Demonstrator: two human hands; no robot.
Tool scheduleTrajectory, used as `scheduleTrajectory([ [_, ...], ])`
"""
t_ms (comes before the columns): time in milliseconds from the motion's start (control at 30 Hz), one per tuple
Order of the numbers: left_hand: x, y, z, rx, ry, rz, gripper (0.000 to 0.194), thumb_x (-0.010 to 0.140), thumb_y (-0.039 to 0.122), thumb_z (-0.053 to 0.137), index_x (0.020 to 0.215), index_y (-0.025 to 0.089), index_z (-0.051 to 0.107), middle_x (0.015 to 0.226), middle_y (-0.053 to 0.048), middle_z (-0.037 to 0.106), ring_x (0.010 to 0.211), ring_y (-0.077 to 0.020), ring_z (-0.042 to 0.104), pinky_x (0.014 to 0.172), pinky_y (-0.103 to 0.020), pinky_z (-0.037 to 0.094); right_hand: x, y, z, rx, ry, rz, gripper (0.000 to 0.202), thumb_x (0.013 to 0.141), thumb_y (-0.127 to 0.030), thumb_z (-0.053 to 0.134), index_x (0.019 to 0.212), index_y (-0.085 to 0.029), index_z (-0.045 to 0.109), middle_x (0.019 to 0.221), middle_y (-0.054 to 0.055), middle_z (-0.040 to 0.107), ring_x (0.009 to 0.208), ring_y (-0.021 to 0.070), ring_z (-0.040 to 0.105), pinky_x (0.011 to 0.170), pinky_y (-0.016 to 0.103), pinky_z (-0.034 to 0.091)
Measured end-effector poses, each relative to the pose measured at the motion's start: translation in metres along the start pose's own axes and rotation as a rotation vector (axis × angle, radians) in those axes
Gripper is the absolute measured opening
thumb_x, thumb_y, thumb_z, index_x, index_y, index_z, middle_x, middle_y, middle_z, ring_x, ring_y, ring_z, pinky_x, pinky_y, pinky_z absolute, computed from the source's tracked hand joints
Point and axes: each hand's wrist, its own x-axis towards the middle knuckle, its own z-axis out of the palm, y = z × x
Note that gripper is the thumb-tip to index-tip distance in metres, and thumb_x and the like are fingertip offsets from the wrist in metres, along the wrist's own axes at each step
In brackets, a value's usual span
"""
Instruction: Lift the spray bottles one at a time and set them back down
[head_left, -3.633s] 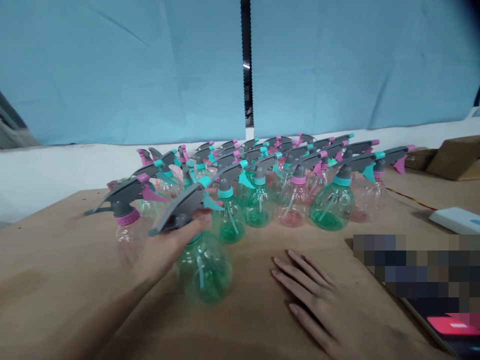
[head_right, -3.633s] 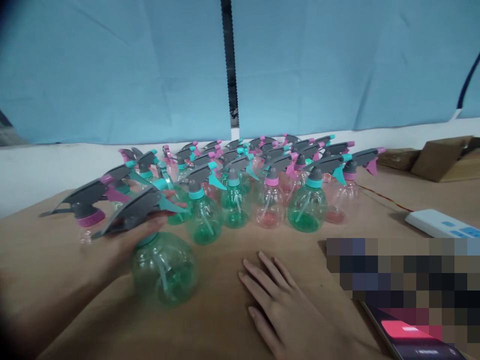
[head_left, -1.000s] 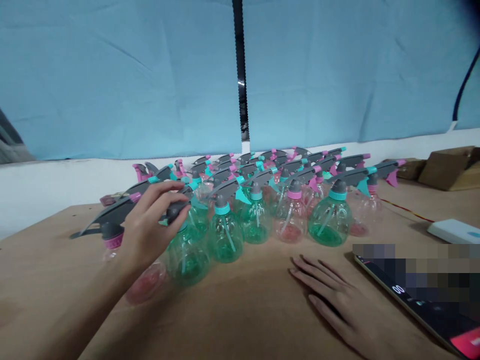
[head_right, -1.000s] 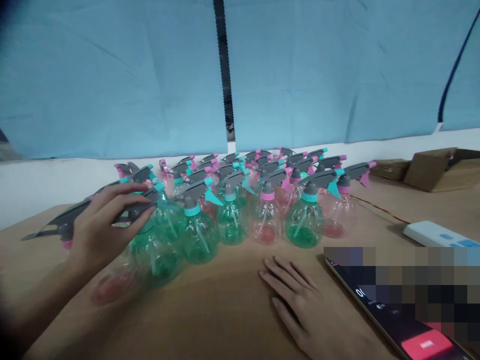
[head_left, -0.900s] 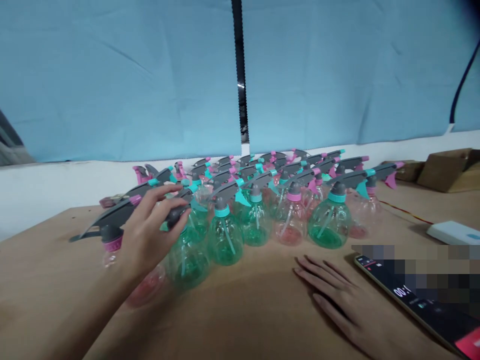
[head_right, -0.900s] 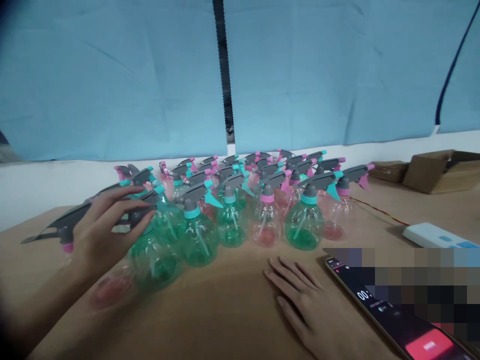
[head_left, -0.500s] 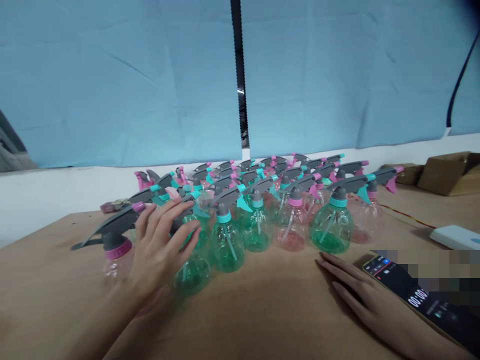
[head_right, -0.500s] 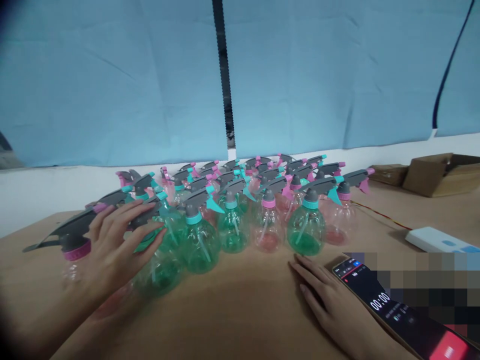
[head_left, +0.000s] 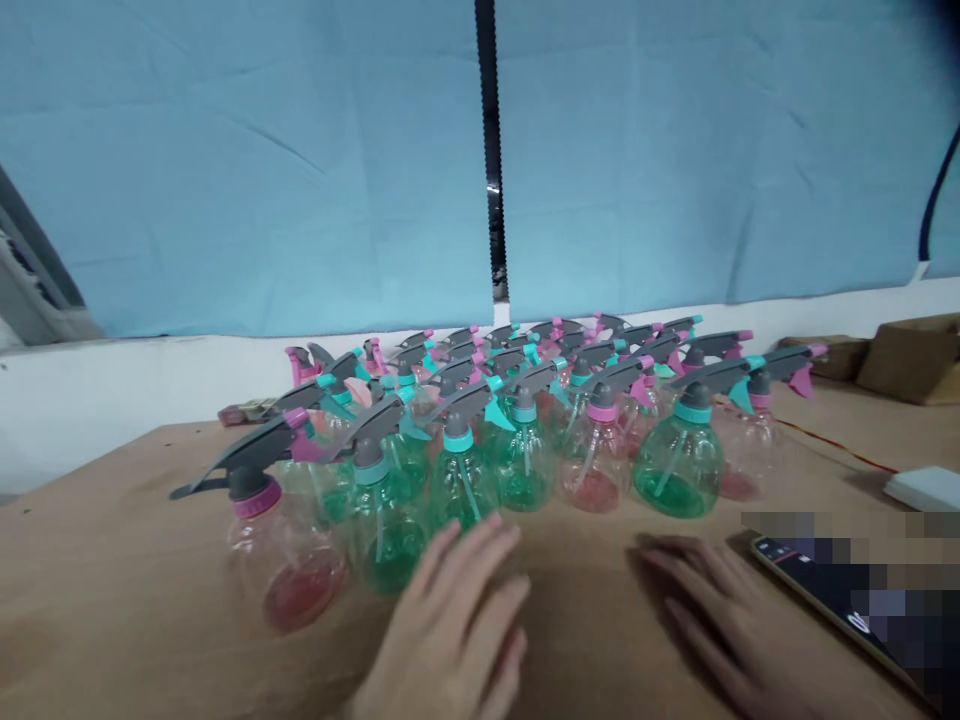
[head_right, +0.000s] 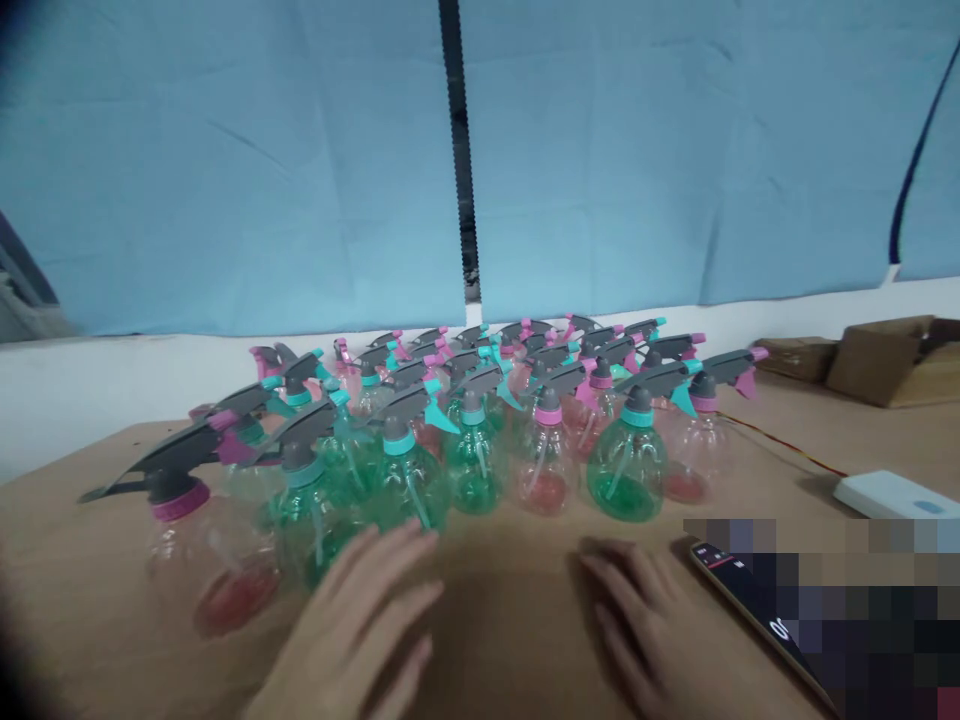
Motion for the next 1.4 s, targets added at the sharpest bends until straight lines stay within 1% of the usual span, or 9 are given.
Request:
scheduleTrajectory([
  [67,-0.016,0.018,0.016,-0.007,-0.179,0.088,0.040,0.082,0.021,0.044,0.121,0.016,0.051,0.130,-0.008,0.052,0.123,-0.0216,0.043,0.101,-0.037,0.037,0.000,-0.009,0.012,0.007,0.055,-0.189,0.045,0.089,-0.032,0.040,0.133,-0.028,0.043,0.131,0.006,0.051,0.115,0.0264,0.051,0.089,0.040,0.050],
  [133,-0.029,0.024,0.030,-0.031,-0.333,0.065,0.053,0.083,0.018,0.042,0.136,0.017,0.036,0.135,-0.005,0.047,0.124,-0.0183,0.042,0.101,-0.032,0.038,0.002,-0.014,0.024,-0.018,0.098,-0.296,0.047,0.088,-0.031,0.042,0.136,-0.030,0.040,0.130,0.004,0.053,0.114,0.0264,0.053,0.089,0.040,0.050],
  [200,-0.037,0.022,0.041,-0.079,-0.421,0.055,0.059,0.085,0.017,0.039,0.142,0.018,0.022,0.137,-0.003,0.044,0.124,-0.0165,0.042,0.100,-0.029,0.039,0.007,-0.017,0.032,-0.048,0.013,-0.361,0.052,0.088,-0.031,0.046,0.138,-0.030,0.035,0.132,0.002,0.051,0.116,0.0251,0.052,0.091,0.037,0.049],
  [500,-0.039,0.015,0.046,-0.035,-0.434,0.174,0.044,0.094,0.026,0.028,0.136,0.013,0.034,0.137,-0.005,0.042,0.125,-0.0178,0.042,0.097,-0.029,0.039,0.029,-0.053,0.015,0.008,-0.097,-0.388,0.054,0.089,-0.030,0.046,0.140,-0.025,0.028,0.138,0.001,0.039,0.123,0.0230,0.043,0.100,0.036,0.041],
  [733,-0.040,0.015,0.049,-0.083,-0.510,0.150,0.052,0.092,0.025,0.034,0.141,0.012,0.022,0.139,-0.008,0.038,0.126,-0.0208,0.040,0.099,-0.034,0.039,0.036,-0.062,-0.008,0.026,-0.207,-0.358,0.049,0.089,-0.026,0.045,0.137,-0.022,0.034,0.139,0.002,0.034,0.126,0.0230,0.038,0.101,0.038,0.039],
  [933,-0.033,0.016,0.040,-0.209,-0.651,0.079,0.060,0.090,0.023,0.036,0.143,0.014,0.009,0.144,-0.010,0.026,0.131,-0.0239,0.031,0.103,-0.042,0.035,0.032,-0.058,-0.004,0.072,-0.179,-0.355,0.053,0.090,-0.025,0.044,0.139,-0.023,0.026,0.141,0.001,0.029,0.128,0.0226,0.034,0.104,0.039,0.034],
  [1133,-0.011,0.019,0.016,-0.432,-0.800,-0.081,0.067,0.088,0.048,0.040,0.141,0.012,0.021,0.145,-0.012,0.020,0.134,-0.0272,0.023,0.107,-0.047,0.026,0.027,-0.058,-0.004,0.151,-0.203,-0.306,0.050,0.091,-0.027,0.042,0.139,-0.026,0.027,0.142,-0.001,0.030,0.129,0.0221,0.033,0.106,0.040,0.032],
  [1267,0.000,0.022,0.000,-0.466,-0.885,-0.130,0.070,0.086,0.045,0.045,0.140,0.008,0.021,0.146,-0.013,0.016,0.135,-0.0276,0.018,0.108,-0.048,0.023,0.024,-0.059,-0.010,0.188,-0.218,-0.262,0.049,0.091,-0.029,0.042,0.139,-0.028,0.029,0.143,-0.002,0.029,0.130,0.0228,0.032,0.107,0.042,0.030],
  [1400,0.000,0.023,-0.002,-0.505,-0.877,-0.161,0.071,0.084,0.045,0.048,0.140,0.009,0.022,0.146,-0.013,0.017,0.135,-0.0278,0.018,0.108,-0.049,0.020,0.022,-0.059,-0.010,0.218,-0.215,-0.257,0.052,0.091,-0.028,0.042,0.140,-0.030,0.022,0.143,-0.003,0.029,0.130,0.0226,0.031,0.108,0.042,0.029],
])
